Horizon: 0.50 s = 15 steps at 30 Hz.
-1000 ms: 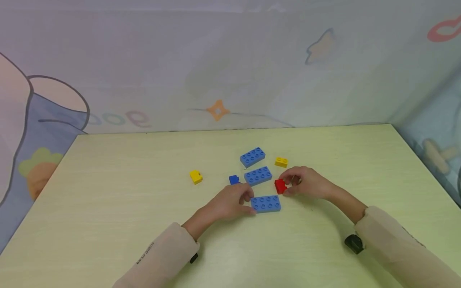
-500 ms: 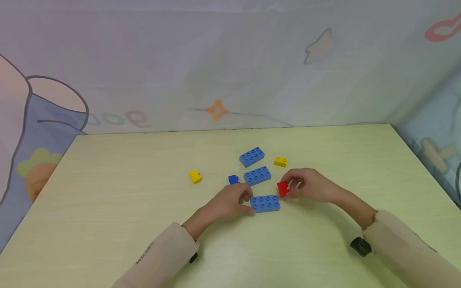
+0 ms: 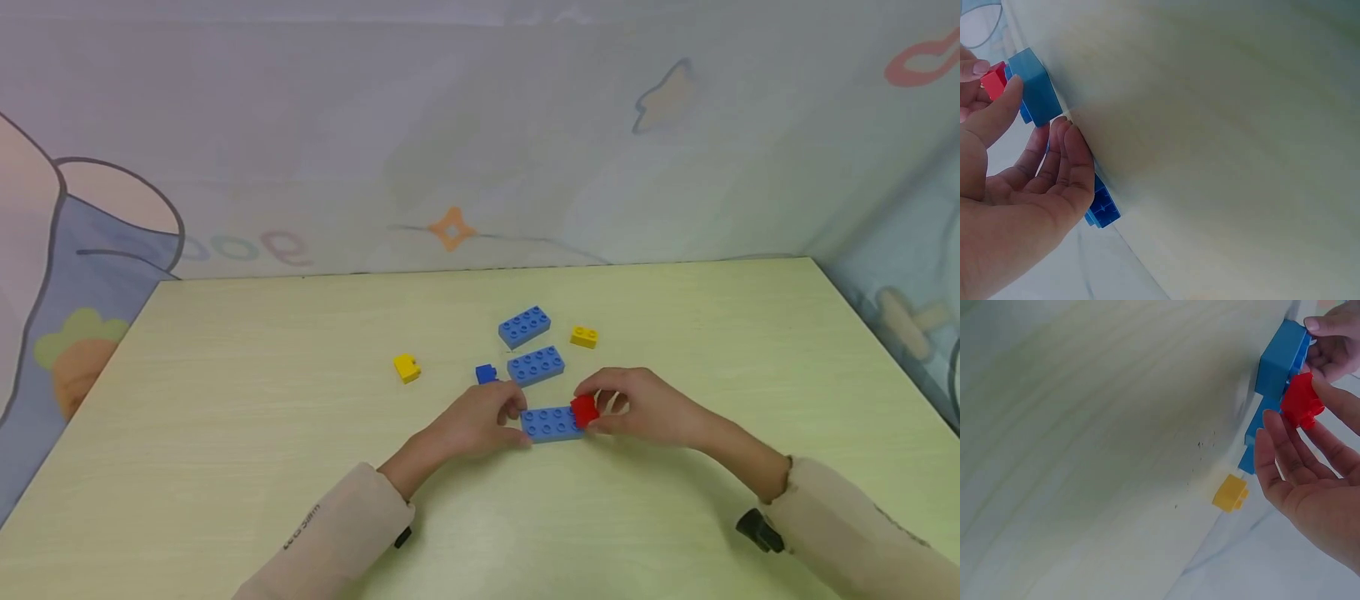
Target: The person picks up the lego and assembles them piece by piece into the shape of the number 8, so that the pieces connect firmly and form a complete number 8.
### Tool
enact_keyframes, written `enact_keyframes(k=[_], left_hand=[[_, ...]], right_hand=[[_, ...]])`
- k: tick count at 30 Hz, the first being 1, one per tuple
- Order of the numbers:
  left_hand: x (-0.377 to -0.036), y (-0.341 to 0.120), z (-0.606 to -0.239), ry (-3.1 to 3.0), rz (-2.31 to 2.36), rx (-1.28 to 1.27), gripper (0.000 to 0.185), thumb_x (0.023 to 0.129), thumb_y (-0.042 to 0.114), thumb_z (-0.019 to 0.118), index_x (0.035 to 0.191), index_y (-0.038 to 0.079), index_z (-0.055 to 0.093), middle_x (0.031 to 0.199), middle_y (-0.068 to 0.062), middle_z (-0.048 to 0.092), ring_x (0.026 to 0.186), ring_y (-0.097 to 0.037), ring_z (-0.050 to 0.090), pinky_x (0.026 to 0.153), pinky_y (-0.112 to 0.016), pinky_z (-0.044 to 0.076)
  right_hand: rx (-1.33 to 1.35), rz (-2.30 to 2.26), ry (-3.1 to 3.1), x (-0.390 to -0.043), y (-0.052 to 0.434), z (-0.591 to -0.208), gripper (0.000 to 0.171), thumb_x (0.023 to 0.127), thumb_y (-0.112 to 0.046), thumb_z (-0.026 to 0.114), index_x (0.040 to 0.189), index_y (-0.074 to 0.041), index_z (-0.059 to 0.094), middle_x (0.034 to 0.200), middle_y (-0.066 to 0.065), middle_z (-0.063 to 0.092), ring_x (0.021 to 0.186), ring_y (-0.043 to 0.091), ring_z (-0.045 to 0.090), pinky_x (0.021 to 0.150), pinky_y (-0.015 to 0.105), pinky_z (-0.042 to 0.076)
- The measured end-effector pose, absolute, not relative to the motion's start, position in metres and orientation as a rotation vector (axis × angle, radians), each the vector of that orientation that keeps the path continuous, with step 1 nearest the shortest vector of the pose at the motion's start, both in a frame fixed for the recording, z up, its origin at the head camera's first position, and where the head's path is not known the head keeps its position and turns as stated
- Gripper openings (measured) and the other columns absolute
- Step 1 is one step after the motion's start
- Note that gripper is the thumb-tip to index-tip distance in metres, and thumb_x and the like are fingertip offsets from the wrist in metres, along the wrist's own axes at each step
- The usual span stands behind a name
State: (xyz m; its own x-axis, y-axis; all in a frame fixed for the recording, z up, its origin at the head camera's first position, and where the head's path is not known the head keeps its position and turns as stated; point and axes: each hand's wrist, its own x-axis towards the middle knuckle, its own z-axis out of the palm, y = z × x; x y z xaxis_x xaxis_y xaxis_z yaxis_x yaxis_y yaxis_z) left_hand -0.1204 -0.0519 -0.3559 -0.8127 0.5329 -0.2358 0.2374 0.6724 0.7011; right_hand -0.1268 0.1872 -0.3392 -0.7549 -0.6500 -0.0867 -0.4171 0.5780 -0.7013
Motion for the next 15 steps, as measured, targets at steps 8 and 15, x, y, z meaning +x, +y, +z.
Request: enact_keyframes(k=[8,15], left_hand=[[-0.1212,-0.0520,-0.3577,2.469,0.941,0.609,0.028,0.080,0.018,0.071,0.101,0.006,0.057,0.089,-0.002,0.055,0.083,-0.017,0.050,0.075,-0.027,0.044],[-0.1216,-0.0526,-0.3593,2.468,0.944,0.607,0.028,0.080,0.018,0.071,0.101,0.006,0.057,0.089,-0.002,0.055,0.084,-0.017,0.050,0.075,-0.027,0.044]], right_hand=[[-0.900,-0.962,2.526,-0.1235,0.1811,-0.3427,0.035,0.078,-0.009,0.071,0.109,0.003,0.059,0.095,0.004,0.059,0.082,0.017,0.054,0.067,0.024,0.049],[-0.925,-0.962,2.557,-0.1233,0.1784,-0.3455,0.031,0.078,-0.010,0.072,0.105,0.002,0.062,0.089,0.000,0.058,0.078,0.015,0.053,0.065,0.023,0.048]])
